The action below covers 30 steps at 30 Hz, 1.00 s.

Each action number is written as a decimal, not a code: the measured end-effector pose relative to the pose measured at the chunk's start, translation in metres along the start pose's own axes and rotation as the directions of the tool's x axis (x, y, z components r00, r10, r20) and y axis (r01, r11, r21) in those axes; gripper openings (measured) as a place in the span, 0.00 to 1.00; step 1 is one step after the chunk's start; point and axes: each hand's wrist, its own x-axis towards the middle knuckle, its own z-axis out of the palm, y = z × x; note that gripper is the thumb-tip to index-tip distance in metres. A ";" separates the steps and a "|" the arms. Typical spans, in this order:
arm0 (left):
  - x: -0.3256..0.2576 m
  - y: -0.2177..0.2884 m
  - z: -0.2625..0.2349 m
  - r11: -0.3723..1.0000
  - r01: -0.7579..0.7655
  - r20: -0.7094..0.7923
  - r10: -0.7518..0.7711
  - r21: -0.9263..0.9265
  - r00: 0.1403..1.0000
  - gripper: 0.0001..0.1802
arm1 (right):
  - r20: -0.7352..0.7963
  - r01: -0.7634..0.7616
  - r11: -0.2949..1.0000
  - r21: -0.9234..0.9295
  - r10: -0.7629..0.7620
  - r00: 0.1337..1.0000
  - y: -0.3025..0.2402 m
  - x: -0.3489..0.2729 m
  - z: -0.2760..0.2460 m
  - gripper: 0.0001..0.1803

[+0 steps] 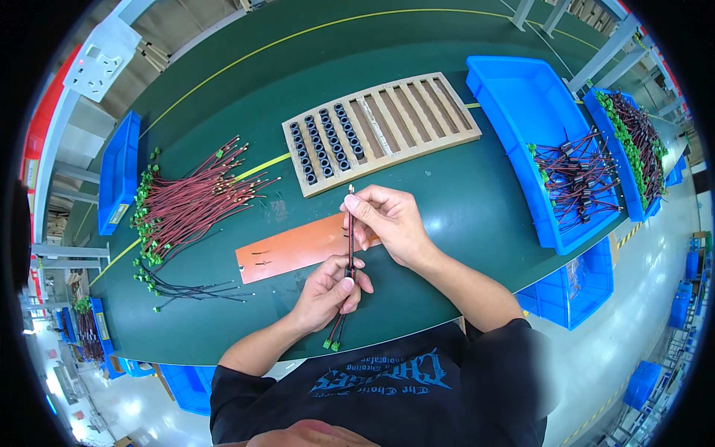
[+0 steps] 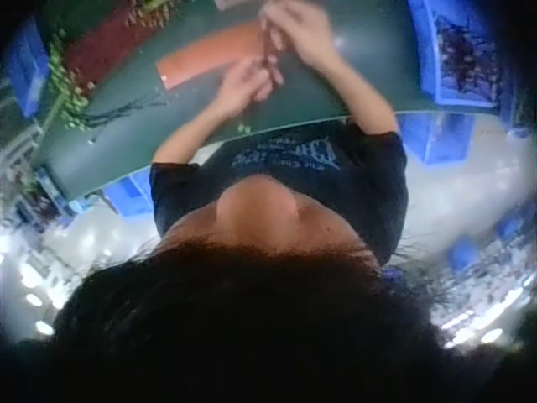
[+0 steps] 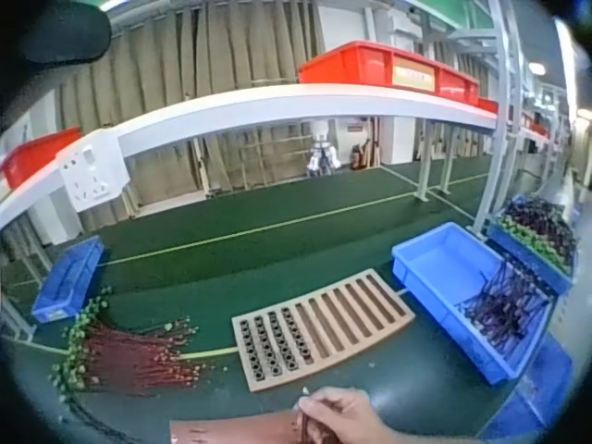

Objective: The person assembles wire harnesses by hand at a workbench. They pick up red and black wires, insert them into a black cylindrical connector, and place the finished assembly into a blue bin. The process is repeated multiple times throughout the clip.

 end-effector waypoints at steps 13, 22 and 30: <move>0.003 -0.008 -0.006 0.975 -0.070 -0.006 0.070 -0.209 0.998 0.23 | -0.029 0.186 0.919 -0.348 -0.209 0.978 0.001 0.000 0.000 0.13; 0.008 0.005 -0.004 0.945 -0.106 -0.092 0.081 -0.310 0.992 0.18 | 0.168 0.007 0.967 0.256 -0.052 0.984 -0.004 -0.007 0.020 0.14; 0.001 -0.002 0.005 0.981 -0.052 0.027 0.058 -0.188 0.998 0.23 | 0.027 0.085 0.995 0.060 -0.086 0.996 -0.007 -0.001 0.019 0.14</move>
